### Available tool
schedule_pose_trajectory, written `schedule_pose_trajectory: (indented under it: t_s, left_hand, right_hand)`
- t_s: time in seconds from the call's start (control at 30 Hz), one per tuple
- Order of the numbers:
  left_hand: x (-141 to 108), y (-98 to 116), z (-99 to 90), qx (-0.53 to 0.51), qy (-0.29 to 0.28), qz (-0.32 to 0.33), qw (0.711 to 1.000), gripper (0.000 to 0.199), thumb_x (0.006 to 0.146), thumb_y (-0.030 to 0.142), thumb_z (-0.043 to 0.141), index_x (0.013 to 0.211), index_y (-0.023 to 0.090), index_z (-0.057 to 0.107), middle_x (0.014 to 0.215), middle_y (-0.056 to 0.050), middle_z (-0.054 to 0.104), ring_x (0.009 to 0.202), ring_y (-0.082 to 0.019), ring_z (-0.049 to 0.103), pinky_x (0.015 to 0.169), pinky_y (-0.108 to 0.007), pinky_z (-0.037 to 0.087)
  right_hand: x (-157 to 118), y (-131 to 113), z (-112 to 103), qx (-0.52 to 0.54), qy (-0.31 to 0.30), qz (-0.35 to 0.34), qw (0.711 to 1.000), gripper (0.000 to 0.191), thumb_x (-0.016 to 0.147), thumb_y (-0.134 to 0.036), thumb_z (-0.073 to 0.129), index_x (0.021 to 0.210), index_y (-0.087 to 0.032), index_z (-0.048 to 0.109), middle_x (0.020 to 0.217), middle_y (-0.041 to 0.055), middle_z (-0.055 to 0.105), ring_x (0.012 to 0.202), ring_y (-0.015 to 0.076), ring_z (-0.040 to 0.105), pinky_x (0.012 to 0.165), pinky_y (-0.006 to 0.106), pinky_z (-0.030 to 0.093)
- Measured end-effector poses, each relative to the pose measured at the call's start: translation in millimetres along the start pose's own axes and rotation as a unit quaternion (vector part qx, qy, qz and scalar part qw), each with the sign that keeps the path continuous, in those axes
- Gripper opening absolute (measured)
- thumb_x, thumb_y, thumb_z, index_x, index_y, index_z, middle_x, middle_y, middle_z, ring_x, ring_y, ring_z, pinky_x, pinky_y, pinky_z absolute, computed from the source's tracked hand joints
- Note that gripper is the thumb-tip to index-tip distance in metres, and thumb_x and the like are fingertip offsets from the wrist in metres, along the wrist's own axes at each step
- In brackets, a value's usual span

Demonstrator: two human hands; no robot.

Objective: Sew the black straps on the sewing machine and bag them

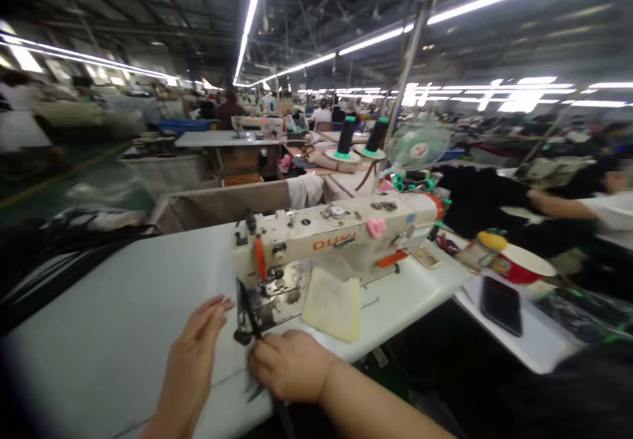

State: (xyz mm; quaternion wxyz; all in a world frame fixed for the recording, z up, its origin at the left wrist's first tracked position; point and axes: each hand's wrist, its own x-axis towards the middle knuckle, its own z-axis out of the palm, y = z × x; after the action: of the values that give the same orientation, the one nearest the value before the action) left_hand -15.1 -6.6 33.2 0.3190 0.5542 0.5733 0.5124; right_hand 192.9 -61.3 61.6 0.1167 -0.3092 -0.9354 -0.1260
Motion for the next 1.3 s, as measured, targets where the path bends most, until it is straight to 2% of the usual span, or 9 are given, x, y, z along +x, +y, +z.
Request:
schedule_pose_trajectory:
  t_s: [0.17, 0.3, 0.43, 0.53, 0.67, 0.83, 1.0, 1.13, 1.3]
  left_hand:
    - [1.1, 1.2, 9.5, -0.024, -0.011, -0.021, 0.999, 0.034, 0.09, 0.049, 0.059, 0.104, 0.022, 0.074, 0.115, -0.008, 0.071, 0.11, -0.026, 0.066, 0.103, -0.043, 0.053]
    - [2.7, -1.7, 10.2, 0.03, -0.022, 0.037, 0.999, 0.03, 0.085, 0.039, 0.061, 0.107, 0.022, 0.072, 0.114, -0.009, 0.066, 0.106, -0.026, 0.064, 0.087, -0.041, 0.057]
    - [2.4, 15.1, 9.2, 0.143, -0.119, 0.099, 0.978, 0.028, 0.081, 0.047, 0.074, 0.1, 0.026, 0.077, 0.109, -0.008, 0.065, 0.107, -0.029, 0.06, 0.098, -0.049, 0.051]
    - [2.5, 26.3, 8.8, 0.201, -0.222, 0.089, 0.95, 0.017, 0.069, 0.039, 0.087, 0.079, 0.028, 0.079, 0.112, -0.006, 0.066, 0.112, -0.032, 0.056, 0.104, -0.051, 0.046]
    - [8.6, 27.2, 5.4, 0.138, -0.287, 0.058, 0.946, 0.013, 0.076, 0.03, 0.075, 0.065, 0.024, 0.073, 0.112, -0.006, 0.069, 0.114, -0.031, 0.056, 0.107, -0.049, 0.041]
    - [18.4, 30.6, -6.3, -0.033, -0.306, -0.019, 0.951, 0.031, 0.085, 0.049, 0.062, 0.078, 0.019, 0.067, 0.113, -0.01, 0.068, 0.1, -0.026, 0.062, 0.09, -0.038, 0.049]
    - [19.9, 36.1, -11.9, -0.068, -0.308, -0.081, 0.946, 0.036, 0.085, 0.054, 0.062, 0.083, 0.018, 0.065, 0.083, -0.005, 0.066, 0.083, -0.021, 0.06, 0.08, -0.032, 0.048]
    - [23.6, 24.5, -5.8, -0.012, -0.282, -0.053, 0.958, 0.038, 0.083, 0.056, 0.057, 0.073, 0.02, 0.058, 0.07, -0.001, 0.06, 0.071, -0.018, 0.057, 0.069, -0.029, 0.044]
    - [29.6, 8.2, 2.6, 0.077, -0.236, -0.011, 0.969, 0.033, 0.083, 0.051, 0.057, 0.071, 0.021, 0.06, 0.064, 0.0, 0.061, 0.065, -0.018, 0.057, 0.065, -0.028, 0.04]
  right_hand:
    - [-3.4, -7.5, -1.3, 0.026, 0.027, 0.021, 0.999, 0.037, 0.108, -0.02, 0.032, 0.116, -0.022, 0.068, 0.109, 0.0126, 0.069, 0.095, 0.0191, 0.061, 0.063, 0.03, 0.046]
    - [-4.3, -15.2, -3.2, 0.014, 0.059, -0.005, 0.998, 0.028, 0.106, -0.021, 0.041, 0.11, -0.018, 0.069, 0.105, 0.0116, 0.068, 0.092, 0.0197, 0.06, 0.06, 0.031, 0.043]
    - [-2.1, -22.5, -6.7, 0.015, 0.033, -0.035, 0.999, 0.022, 0.102, -0.024, 0.049, 0.105, -0.016, 0.069, 0.104, 0.0087, 0.068, 0.088, 0.0208, 0.058, 0.055, 0.034, 0.04]
    - [0.2, -26.9, -7.6, 0.016, 0.04, -0.04, 0.998, 0.023, 0.102, -0.025, 0.048, 0.105, -0.015, 0.069, 0.109, 0.0091, 0.068, 0.09, 0.0213, 0.058, 0.055, 0.035, 0.04]
    - [2.4, -26.9, -7.5, 0.023, 0.038, -0.029, 0.999, 0.022, 0.102, -0.025, 0.048, 0.104, -0.016, 0.068, 0.103, 0.0071, 0.068, 0.086, 0.0205, 0.058, 0.054, 0.035, 0.039]
    - [0.7, -19.4, -5.9, -0.002, 0.014, 0.012, 1.0, 0.018, 0.101, -0.023, 0.052, 0.109, -0.015, 0.067, 0.099, 0.0092, 0.067, 0.089, 0.0226, 0.061, 0.057, 0.034, 0.043]
    - [-4.0, -9.1, 3.3, -0.022, 0.03, 0.054, 0.998, 0.024, 0.102, -0.019, 0.049, 0.118, -0.01, 0.065, 0.108, 0.0153, 0.068, 0.113, 0.0272, 0.062, 0.068, 0.034, 0.052]
    - [-4.4, -2.8, 12.4, -0.03, 0.024, 0.059, 0.998, 0.024, 0.103, -0.016, 0.047, 0.115, -0.011, 0.067, 0.115, 0.0167, 0.068, 0.126, 0.0281, 0.058, 0.074, 0.034, 0.055]
    - [-1.2, 2.3, 17.4, -0.022, 0.0, 0.093, 0.995, 0.017, 0.1, -0.016, 0.055, 0.112, -0.012, 0.066, 0.118, 0.0155, 0.067, 0.108, 0.0249, 0.066, 0.072, 0.033, 0.056]
